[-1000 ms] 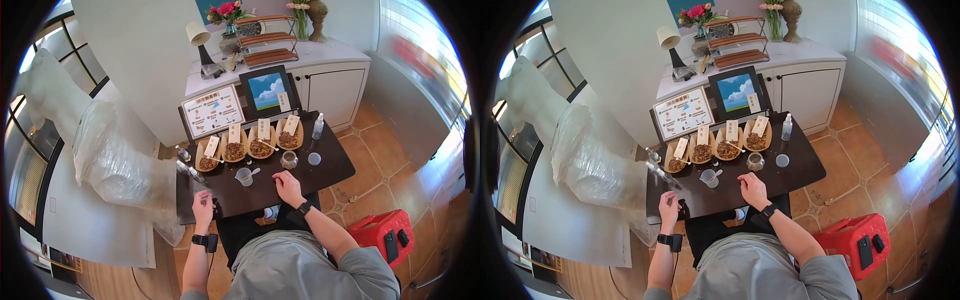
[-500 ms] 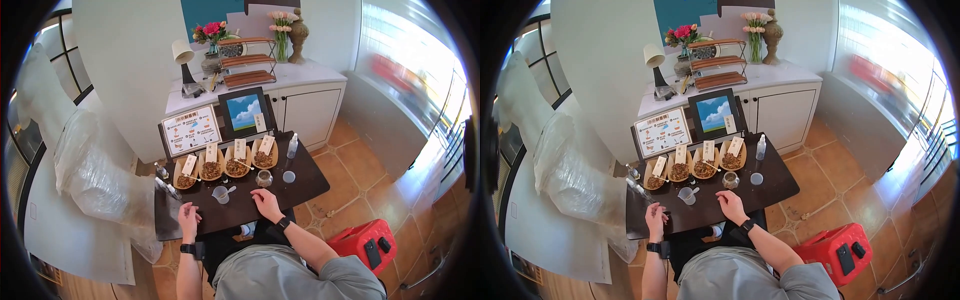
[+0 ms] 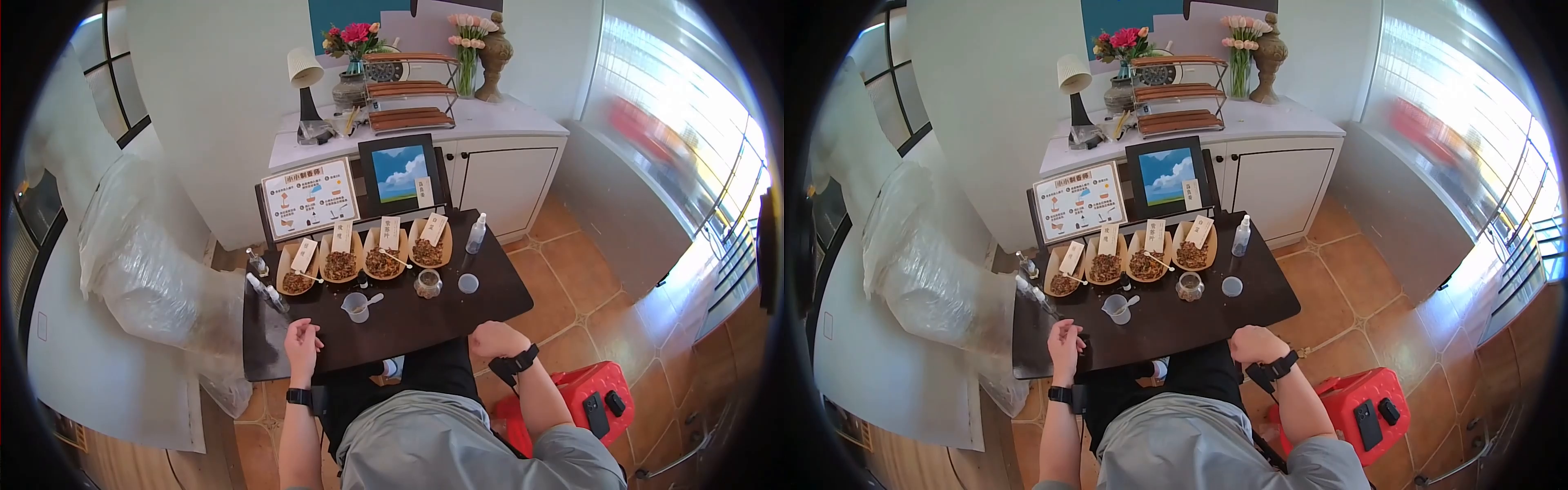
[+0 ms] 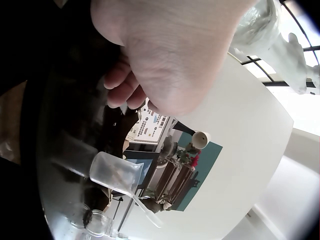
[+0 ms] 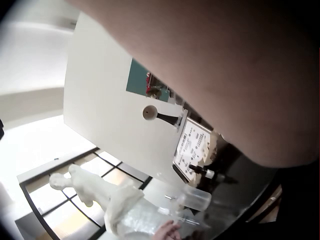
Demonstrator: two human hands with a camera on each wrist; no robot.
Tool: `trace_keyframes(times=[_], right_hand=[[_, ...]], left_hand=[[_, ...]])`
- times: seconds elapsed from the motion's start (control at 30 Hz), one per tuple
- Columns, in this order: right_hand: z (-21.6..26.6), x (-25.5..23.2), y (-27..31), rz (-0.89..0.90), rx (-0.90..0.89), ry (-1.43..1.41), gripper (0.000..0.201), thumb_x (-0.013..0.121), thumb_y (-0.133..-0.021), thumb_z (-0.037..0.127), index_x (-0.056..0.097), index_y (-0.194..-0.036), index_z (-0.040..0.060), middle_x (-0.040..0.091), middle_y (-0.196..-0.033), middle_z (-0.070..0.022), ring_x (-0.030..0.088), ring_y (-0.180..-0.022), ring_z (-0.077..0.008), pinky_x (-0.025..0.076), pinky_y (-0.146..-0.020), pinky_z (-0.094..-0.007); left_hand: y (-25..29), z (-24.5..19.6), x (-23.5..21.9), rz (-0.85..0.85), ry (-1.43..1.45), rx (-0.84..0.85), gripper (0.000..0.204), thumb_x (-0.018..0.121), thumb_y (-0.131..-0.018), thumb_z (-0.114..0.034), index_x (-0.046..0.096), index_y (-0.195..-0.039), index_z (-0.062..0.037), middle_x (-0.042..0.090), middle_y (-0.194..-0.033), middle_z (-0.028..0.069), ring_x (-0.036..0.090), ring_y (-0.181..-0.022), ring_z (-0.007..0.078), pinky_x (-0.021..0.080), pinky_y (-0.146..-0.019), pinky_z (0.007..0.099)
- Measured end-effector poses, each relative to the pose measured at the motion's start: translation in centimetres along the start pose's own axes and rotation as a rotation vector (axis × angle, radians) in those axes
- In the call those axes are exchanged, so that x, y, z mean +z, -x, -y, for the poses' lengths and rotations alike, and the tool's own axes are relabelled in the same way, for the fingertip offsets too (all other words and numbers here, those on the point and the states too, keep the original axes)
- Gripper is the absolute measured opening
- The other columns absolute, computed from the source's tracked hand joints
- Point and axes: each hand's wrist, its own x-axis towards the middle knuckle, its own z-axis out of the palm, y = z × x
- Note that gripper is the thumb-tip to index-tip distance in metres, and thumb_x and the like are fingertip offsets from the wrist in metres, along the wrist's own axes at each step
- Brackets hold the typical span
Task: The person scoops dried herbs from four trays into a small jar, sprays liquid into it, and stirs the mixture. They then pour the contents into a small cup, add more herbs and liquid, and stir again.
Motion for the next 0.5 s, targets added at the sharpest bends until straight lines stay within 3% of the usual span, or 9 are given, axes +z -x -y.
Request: trace_keyframes(times=[0.07,0.13,0.17,0.23,0.27,0.33,0.5], right_hand=[[-0.1,-0.6,-0.2,-0.085,0.038,-0.084,0.022,0.062,-0.088,0.021,0.079,-0.092,0.008,0.076,-0.094,-0.0165,0.073,-0.091,-0.0384,0.059,-0.081,-0.046],[-0.3,-0.9,-1.2,-0.399,-0.043,-0.245,0.02,0.063,-0.089,0.02,0.078,-0.091,0.0072,0.076,-0.094,-0.0169,0.072,-0.089,-0.04,0.059,-0.08,-0.0479],[-0.3,-1.1,-1.9,-0.405,-0.042,-0.25,0.02,0.063,-0.089,0.02,0.078,-0.091,0.0072,0.076,-0.094,-0.0169,0.072,-0.089,-0.04,0.059,-0.08,-0.0479],[-0.2,-1.5,-3.4,-0.626,0.078,-0.298,0.017,0.068,-0.088,0.019,0.077,-0.098,0.0081,0.074,-0.101,-0.0159,0.071,-0.096,-0.0391,0.059,-0.084,-0.0456],[-0.6,-1.3,-4.3,-0.632,0.078,-0.304,0.017,0.068,-0.088,0.019,0.077,-0.098,0.0081,0.074,-0.101,-0.0159,0.071,-0.096,-0.0391,0.059,-0.084,-0.0456],[-1.4,-0.6,-6.3,-0.961,0.094,-0.215,0.025,0.074,-0.084,0.017,0.074,-0.108,0.0086,0.071,-0.109,-0.0154,0.068,-0.108,-0.0371,0.057,-0.09,-0.0446],[-2.8,1.1,-9.4,-1.131,0.215,-0.1,0.033,0.078,-0.081,0.015,0.07,-0.112,0.0081,0.068,-0.112,-0.016,0.062,-0.118,-0.0368,0.05,-0.102,-0.047]], left_hand=[[0.0,0.1,0.0,0.007,0.004,0.003,0.019,0.061,-0.105,-0.008,0.061,-0.122,-0.0025,0.072,-0.101,0.0092,0.06,-0.061,0.0084,0.047,-0.052,0.0222],[0.0,-0.1,0.0,0.002,-0.004,-0.003,0.018,0.061,-0.105,-0.008,0.061,-0.122,-0.0025,0.072,-0.101,0.0091,0.061,-0.061,0.0085,0.047,-0.052,0.0221],[0.0,-0.1,0.0,0.007,-0.009,0.001,0.018,0.061,-0.105,-0.008,0.061,-0.122,-0.0025,0.072,-0.101,0.0091,0.061,-0.061,0.0085,0.047,-0.052,0.0221],[0.0,-0.1,0.0,0.005,0.002,0.002,0.018,0.061,-0.105,-0.007,0.061,-0.122,-0.0027,0.072,-0.101,0.009,0.061,-0.061,0.0087,0.047,-0.052,0.0221],[0.0,-0.2,0.0,0.009,-0.004,0.007,0.018,0.061,-0.105,-0.007,0.061,-0.122,-0.0027,0.072,-0.101,0.009,0.061,-0.061,0.0087,0.047,-0.052,0.0221],[0.1,-0.4,0.1,-0.001,-0.018,-0.009,0.017,0.06,-0.105,-0.007,0.061,-0.122,-0.0029,0.072,-0.1,0.0089,0.061,-0.062,0.009,0.047,-0.052,0.0221],[0.1,-0.5,0.2,0.001,-0.02,-0.007,0.017,0.061,-0.105,-0.008,0.061,-0.122,-0.0028,0.071,-0.1,0.0089,0.061,-0.062,0.0093,0.048,-0.052,0.0222]])
